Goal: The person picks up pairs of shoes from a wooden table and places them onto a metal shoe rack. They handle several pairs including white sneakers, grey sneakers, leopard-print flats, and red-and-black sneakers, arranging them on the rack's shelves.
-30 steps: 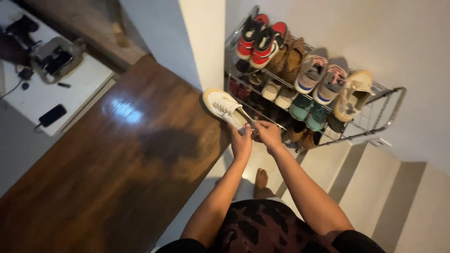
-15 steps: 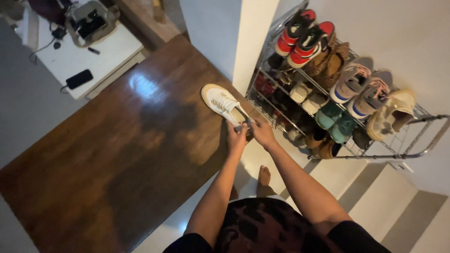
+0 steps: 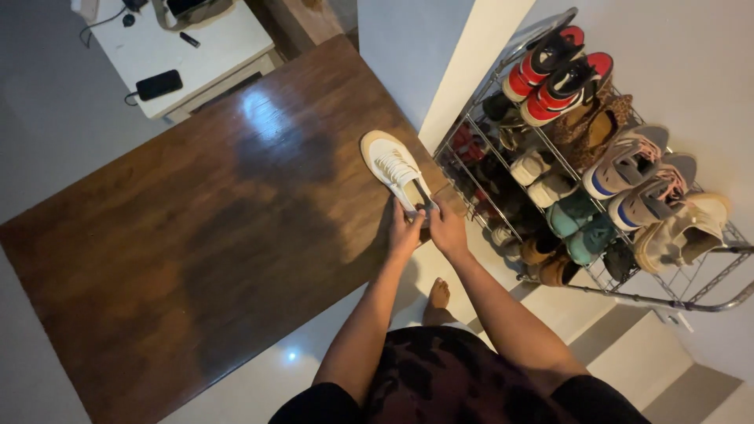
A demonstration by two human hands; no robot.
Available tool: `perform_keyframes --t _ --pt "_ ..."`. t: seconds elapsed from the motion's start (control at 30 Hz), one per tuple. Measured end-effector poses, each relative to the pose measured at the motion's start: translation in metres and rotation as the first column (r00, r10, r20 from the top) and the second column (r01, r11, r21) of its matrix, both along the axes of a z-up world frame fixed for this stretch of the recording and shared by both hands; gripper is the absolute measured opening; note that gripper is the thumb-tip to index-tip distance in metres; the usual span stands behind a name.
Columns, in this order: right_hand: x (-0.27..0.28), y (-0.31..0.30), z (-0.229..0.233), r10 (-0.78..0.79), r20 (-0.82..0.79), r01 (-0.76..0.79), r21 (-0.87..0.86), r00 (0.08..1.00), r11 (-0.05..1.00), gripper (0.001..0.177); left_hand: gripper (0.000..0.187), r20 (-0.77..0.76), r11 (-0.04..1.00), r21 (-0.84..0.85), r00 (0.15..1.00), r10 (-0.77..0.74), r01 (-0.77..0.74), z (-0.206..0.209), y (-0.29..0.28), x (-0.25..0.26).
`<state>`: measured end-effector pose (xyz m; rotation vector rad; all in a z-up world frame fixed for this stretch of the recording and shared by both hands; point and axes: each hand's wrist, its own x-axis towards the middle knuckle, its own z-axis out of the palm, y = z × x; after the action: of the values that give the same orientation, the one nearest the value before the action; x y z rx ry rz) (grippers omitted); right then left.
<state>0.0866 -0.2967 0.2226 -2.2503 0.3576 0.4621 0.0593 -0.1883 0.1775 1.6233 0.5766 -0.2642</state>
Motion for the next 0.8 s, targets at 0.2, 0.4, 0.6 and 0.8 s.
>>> perform_keyframes --t 0.2,0.4,0.6,0.8 --pt "-0.007 0.010 0.028 -0.004 -0.021 0.002 -0.084 1.000 0.996 0.048 0.095 -0.066 0.998 0.008 0.996 -0.066 0.067 0.013 0.006 -0.005" --pt "-0.005 0.008 0.010 -0.025 -0.029 0.022 -0.088 0.999 0.996 0.056 0.091 0.040 0.998 0.061 0.999 -0.002 -0.001 -0.010 0.008 0.004" --pt "-0.002 -0.002 0.029 -0.052 0.080 0.057 -0.069 0.995 0.996 0.061 0.074 0.357 0.930 0.341 0.934 0.010 -0.140 0.037 0.011 0.004" --pt "-0.006 -0.058 0.036 -0.160 0.251 0.148 0.066 0.955 0.987 0.053 0.068 0.525 0.920 0.390 0.828 -0.197 -0.028 0.072 -0.023 0.019"
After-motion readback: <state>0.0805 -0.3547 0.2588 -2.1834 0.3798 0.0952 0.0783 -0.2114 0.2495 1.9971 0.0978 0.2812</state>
